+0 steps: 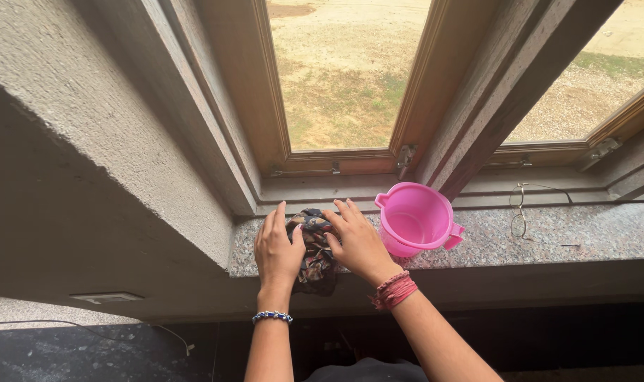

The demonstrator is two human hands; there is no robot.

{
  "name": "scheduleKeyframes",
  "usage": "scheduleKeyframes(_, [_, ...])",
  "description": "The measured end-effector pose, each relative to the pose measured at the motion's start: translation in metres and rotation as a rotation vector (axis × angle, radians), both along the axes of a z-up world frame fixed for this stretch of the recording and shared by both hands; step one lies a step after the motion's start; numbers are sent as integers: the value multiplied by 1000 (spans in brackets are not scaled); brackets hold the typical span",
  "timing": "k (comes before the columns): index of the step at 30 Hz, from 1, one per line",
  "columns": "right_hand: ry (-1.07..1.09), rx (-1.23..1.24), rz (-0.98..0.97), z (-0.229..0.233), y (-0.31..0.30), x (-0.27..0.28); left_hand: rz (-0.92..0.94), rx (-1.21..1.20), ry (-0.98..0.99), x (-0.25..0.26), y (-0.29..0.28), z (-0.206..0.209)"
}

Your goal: The person wets a floral cloth in a pink bowl on the windowsill, then wipes a wooden door with the damp cloth. The person cleans the door surface and the handle area using circular and back-and-forth motions.

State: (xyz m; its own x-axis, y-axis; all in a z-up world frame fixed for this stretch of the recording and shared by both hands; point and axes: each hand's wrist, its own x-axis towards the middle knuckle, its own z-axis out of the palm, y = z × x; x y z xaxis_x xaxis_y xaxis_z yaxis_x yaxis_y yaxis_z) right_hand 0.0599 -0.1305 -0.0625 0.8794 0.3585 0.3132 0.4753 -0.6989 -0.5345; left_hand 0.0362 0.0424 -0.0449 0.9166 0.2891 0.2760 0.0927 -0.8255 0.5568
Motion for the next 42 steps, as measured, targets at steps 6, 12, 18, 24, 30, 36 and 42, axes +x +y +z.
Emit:
scheduleKeyframes(6, [5,-35,21,-13,10,15,-8,-6,-8,11,12,-21])
scheduleKeyframes(12, [76,-60,22,-27,17,29,-11,13,55,23,21,-42])
scheduleKeyframes(18, [119,-93,46,-38,25,42,-5,-21,157,31,29,-64])
scheduleKeyframes(24, [139,-117,70,-49,27,45,-18,-83,318,34,24,-70])
scheduleKeyframes(30, [93,-97,106,-65,25,47,1,-78,339,38,20,-70])
scheduleKeyframes(36, [106,29,117,-69,22,48,74,-98,255,39,18,-67])
scheduleKeyframes(42, [175,113,32,-53,21,43,85,-134,117,34,19,-63])
